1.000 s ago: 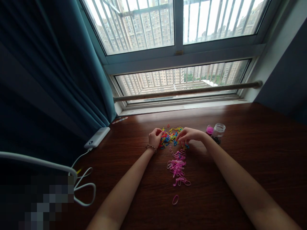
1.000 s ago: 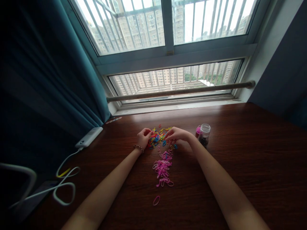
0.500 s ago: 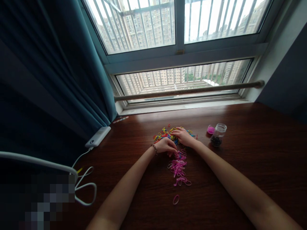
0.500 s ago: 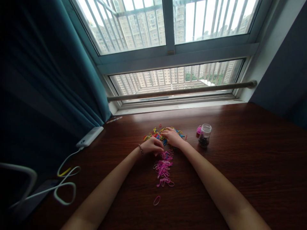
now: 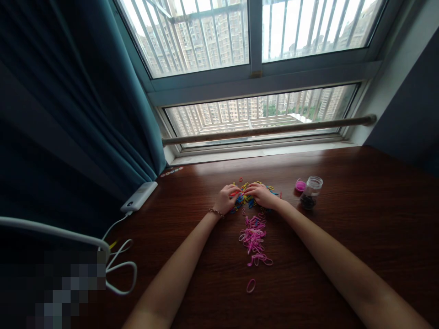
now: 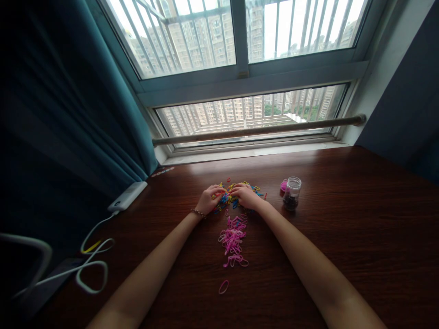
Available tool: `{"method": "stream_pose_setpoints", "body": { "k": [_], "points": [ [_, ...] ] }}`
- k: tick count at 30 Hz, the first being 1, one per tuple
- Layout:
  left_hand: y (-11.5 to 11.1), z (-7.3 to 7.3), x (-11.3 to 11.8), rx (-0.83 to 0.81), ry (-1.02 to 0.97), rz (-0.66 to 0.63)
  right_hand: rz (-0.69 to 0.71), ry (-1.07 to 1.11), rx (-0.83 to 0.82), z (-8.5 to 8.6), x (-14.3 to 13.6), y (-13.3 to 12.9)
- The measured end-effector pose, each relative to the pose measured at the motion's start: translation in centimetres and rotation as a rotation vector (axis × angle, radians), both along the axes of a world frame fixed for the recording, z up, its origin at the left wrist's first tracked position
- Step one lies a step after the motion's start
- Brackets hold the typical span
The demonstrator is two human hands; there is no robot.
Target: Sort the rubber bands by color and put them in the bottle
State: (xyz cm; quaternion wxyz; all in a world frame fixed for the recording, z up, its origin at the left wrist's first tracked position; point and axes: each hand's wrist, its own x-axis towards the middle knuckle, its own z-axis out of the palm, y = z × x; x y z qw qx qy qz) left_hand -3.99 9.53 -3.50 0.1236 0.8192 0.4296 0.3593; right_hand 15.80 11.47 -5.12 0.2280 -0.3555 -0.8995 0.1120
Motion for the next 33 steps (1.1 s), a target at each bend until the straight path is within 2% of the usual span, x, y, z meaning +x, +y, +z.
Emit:
{"method": "stream_pose_setpoints", "body": {
  "k": [5, 8, 10, 15, 19, 22, 25, 27, 30, 33],
  "points": [
    [-0.5, -0.2, -0.1, 0.104, 0.318, -0.023, 0.012, -0.023, 0.03, 0.3, 0.0, -0.4],
    [-0.9, -0.1, 0.0, 0.121, 0.405, -0.015, 0.025, 0.029, -0.005, 0.4, 0.0, -0.2],
    [-1.0, -0.1, 0.1, 0.128, 0.422, -0.014, 0.026, 0.147, -0.064, 0.8, 0.1, 0.1],
    [-0.9, -0.1, 0.2, 0.136, 0.421, -0.035, -0.023, 0.56, -0.339, 2.5, 0.7, 0.5],
    [-0.9, -0.3, 0.2, 0.134, 0.412, -0.029, -0.107, 0.862, -0.665, 3.5, 1.4, 0.2],
    [-0.8, -0.4, 0.2, 0.125, 0.362, 0.012, -0.193, 0.974, -0.872, 4.0, 2.0, 0.1],
    [-0.6, -0.5, 0.1, 0.103, 0.306, 0.076, -0.245, 0.865, -0.945, 5.0, 2.9, 0.0],
    [-0.5, -0.5, 0.1, 0.091, 0.284, 0.133, -0.182, 0.688, -0.985, 6.2, 3.4, -0.6],
    [-0.5, -0.4, 0.1, 0.088, 0.287, 0.217, 0.061, 0.366, -1.09, 8.0, 3.5, -1.9],
    [-0.5, -0.3, 0.2, 0.092, 0.318, 0.26, 0.305, 0.096, -1.244, 8.9, 3.0, -3.2]
  ]
}}
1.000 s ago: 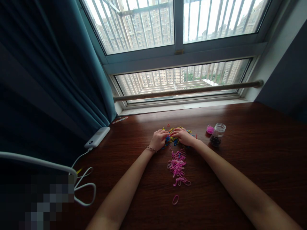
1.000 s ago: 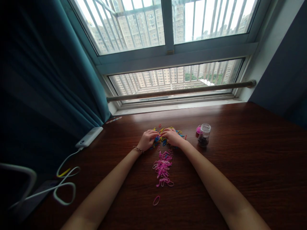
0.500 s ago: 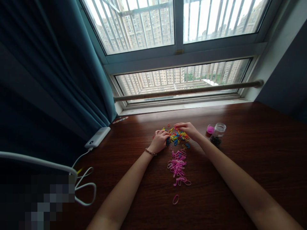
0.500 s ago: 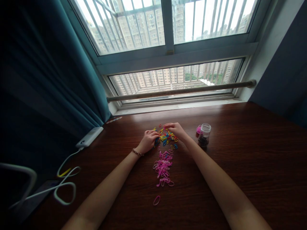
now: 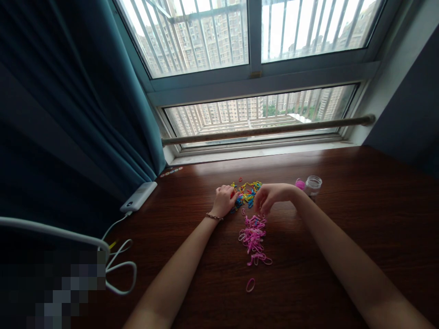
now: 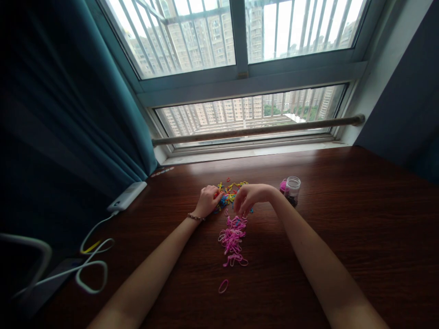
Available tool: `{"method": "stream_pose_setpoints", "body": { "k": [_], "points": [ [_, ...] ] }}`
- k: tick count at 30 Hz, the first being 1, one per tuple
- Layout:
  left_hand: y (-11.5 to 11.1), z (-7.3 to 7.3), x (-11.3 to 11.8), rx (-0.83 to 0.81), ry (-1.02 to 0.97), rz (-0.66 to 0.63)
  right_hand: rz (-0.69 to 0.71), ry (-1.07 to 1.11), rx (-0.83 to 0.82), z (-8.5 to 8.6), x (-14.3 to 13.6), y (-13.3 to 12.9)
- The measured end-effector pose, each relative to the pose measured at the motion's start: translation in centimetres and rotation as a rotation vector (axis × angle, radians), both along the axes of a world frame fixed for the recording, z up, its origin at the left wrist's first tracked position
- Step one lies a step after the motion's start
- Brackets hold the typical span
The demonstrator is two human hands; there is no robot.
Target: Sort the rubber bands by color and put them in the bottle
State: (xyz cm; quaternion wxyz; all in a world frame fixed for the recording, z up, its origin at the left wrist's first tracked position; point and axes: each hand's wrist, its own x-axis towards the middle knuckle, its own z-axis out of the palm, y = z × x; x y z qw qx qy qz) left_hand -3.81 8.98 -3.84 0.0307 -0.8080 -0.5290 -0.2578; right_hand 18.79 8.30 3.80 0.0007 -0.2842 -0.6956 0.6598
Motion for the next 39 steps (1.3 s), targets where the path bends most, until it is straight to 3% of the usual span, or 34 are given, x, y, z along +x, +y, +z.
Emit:
{"method": "stream_pose_setpoints", "body": {
  "k": [3, 9, 15, 20, 29, 35, 39],
  "points": [
    [0.0, 0.0, 0.0, -0.003, -0.004, -0.003, 0.087, -0.058, -0.016, -0.2, -0.5, -0.2],
    [-0.2, 0.0, 0.0, -0.052, 0.021, -0.191, -0.296, -0.093, 0.243, -1.9, 0.6, 1.9],
    [-0.7, 0.3, 0.2, -0.039, 0.106, -0.252, -0.37, -0.115, 0.343, -1.6, 2.1, 2.5],
    [-0.5, 0.2, 0.4, -0.005, 0.018, -0.203, -0.434, -0.143, 0.386, -1.1, 2.0, 2.2],
    [0.6, 0.0, -0.1, 0.052, -0.283, -0.1, -0.502, -0.309, 0.554, -1.8, 1.6, 2.6],
    [0.9, -0.4, -0.4, 0.041, -0.288, -0.07, -0.55, -0.346, 0.61, -1.8, 2.2, 2.8],
    [0.9, -0.5, -0.3, 0.04, -0.309, -0.035, -0.586, -0.354, 0.536, -2.7, 2.7, 3.3]
  ]
}}
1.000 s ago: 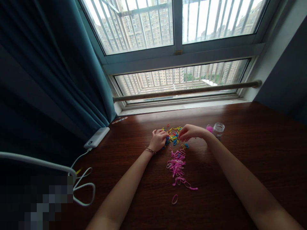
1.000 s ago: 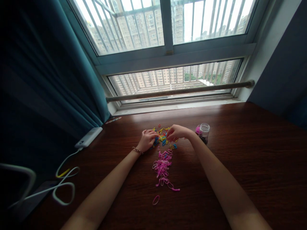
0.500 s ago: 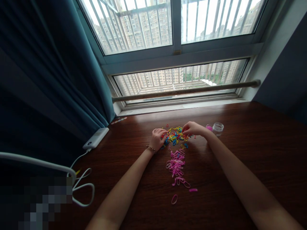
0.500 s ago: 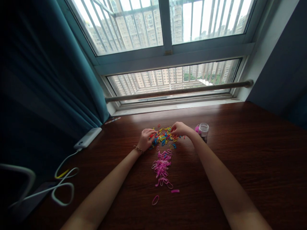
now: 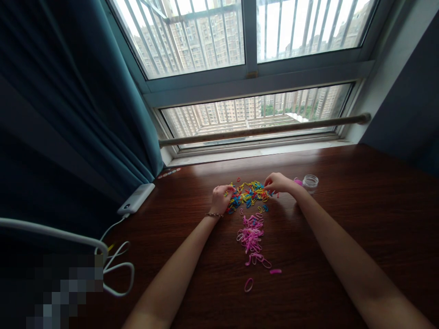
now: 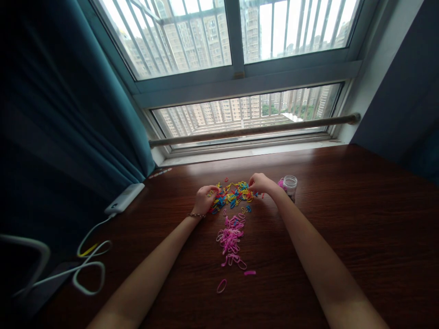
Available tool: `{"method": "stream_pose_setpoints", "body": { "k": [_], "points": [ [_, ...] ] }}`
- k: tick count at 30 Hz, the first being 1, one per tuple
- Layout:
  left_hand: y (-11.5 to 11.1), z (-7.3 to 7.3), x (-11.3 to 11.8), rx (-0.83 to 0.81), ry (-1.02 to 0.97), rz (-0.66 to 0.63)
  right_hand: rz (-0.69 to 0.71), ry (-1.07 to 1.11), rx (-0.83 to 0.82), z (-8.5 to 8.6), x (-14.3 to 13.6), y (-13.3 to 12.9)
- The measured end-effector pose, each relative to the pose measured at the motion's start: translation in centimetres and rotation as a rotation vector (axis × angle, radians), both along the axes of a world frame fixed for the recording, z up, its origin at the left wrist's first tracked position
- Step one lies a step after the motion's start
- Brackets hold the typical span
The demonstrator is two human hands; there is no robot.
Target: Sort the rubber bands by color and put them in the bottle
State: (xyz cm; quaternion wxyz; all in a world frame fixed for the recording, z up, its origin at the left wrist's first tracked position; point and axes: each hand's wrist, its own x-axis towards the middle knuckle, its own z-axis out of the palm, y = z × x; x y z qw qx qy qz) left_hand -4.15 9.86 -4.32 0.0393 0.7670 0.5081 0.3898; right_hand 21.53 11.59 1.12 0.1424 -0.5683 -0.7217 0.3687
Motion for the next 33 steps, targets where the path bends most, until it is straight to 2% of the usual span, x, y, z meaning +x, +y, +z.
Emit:
{"method": "stream_pose_setpoints", "body": {
  "k": [3, 5, 8, 10, 14, 17, 19, 23, 27, 30, 33],
  "points": [
    [-0.3, 0.5, 0.2, 0.008, -0.015, 0.002, 0.054, -0.023, -0.076, -0.8, 0.1, 0.1],
    [-0.7, 1.2, 0.4, -0.018, -0.053, -0.04, 0.094, -0.029, -0.076, -1.1, -0.1, 0.1],
    [-1.5, 2.3, 1.2, -0.131, -0.123, -0.173, 0.115, -0.006, 0.012, -1.3, -0.5, 0.4],
    [-2.2, 2.9, 1.9, -0.234, -0.13, -0.252, 0.102, 0.028, 0.13, -1.3, -0.6, 0.7],
    [-4.0, 3.6, 3.6, -0.435, 0.031, -0.429, 0.0, 0.134, 0.34, -1.2, -0.2, 1.5],
    [-5.4, 3.7, 4.7, -0.502, 0.174, -0.564, -0.068, 0.244, 0.317, -1.0, 0.4, 1.7],
    [-5.9, 3.8, 5.1, -0.504, 0.234, -0.606, -0.086, 0.294, 0.3, -0.6, 0.6, 1.7],
    [-5.8, 4.8, 4.8, -0.523, 0.272, -0.559, -0.127, 0.336, 0.287, 0.2, 0.1, 1.3],
    [-5.5, 5.7, 3.1, -0.531, 0.336, -0.404, -0.107, 0.245, 0.326, 0.0, -1.0, -0.4],
    [-6.2, 5.1, 1.7, -0.501, 0.395, -0.286, -0.047, 0.089, 0.35, -1.1, -1.3, -2.8],
    [-7.4, 3.4, 0.9, -0.407, 0.351, -0.187, -0.015, -0.002, 0.411, -2.6, -1.1, -5.4]
  ]
}}
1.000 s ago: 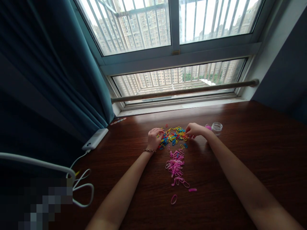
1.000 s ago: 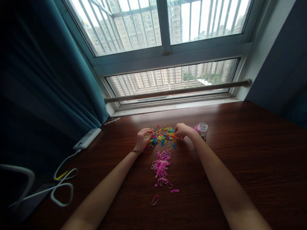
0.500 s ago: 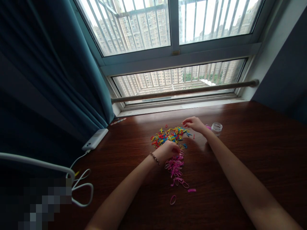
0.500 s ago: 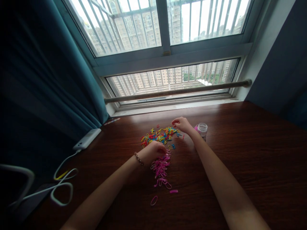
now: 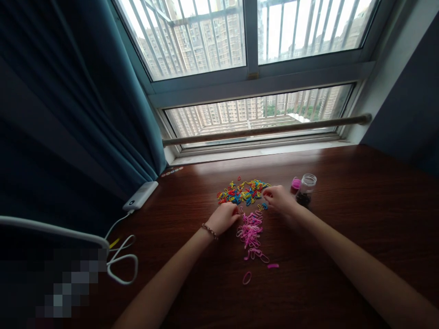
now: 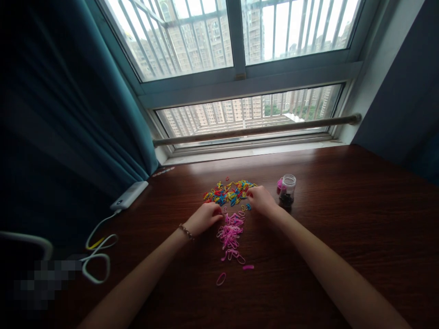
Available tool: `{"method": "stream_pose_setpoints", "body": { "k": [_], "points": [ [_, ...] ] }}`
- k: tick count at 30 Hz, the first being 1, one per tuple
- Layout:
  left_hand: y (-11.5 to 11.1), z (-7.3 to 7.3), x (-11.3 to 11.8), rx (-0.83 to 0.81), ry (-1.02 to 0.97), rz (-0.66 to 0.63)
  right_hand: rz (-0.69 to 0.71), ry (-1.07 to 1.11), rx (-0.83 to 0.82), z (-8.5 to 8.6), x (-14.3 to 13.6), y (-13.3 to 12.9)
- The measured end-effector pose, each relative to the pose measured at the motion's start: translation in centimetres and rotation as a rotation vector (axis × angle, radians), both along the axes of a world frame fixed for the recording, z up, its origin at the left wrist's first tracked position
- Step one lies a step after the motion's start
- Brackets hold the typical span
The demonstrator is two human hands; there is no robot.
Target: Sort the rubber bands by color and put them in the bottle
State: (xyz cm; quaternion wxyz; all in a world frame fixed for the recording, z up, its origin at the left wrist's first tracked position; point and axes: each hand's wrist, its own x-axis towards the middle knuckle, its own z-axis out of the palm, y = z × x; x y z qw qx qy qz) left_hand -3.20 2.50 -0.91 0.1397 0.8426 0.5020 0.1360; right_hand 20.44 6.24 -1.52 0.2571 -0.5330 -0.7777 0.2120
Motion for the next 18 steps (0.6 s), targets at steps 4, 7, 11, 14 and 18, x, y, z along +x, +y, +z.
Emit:
{"method": "stream_pose_setpoints", "body": {
  "k": [4, 7, 11, 14, 18],
  "points": [
    [-1.1, -2.2, 0.4, 0.103, -0.104, 0.124, -0.033, 0.005, 0.042, -1.6, 0.5, -1.8],
    [-1.3, -3.0, 0.9, 0.113, -0.151, 0.155, -0.034, 0.041, 0.047, -2.3, 0.3, -2.0],
    [-1.3, -3.2, 1.0, 0.106, -0.177, 0.159, 0.014, 0.025, 0.051, -2.5, -0.2, -2.1],
    [-1.4, -3.3, 0.8, 0.106, -0.191, 0.144, 0.041, 0.019, 0.086, -2.6, -0.5, -2.1],
    [-1.7, -3.2, 0.8, 0.123, -0.238, 0.122, 0.048, 0.053, 0.158, -3.1, -0.9, -2.1]
  ]
}}
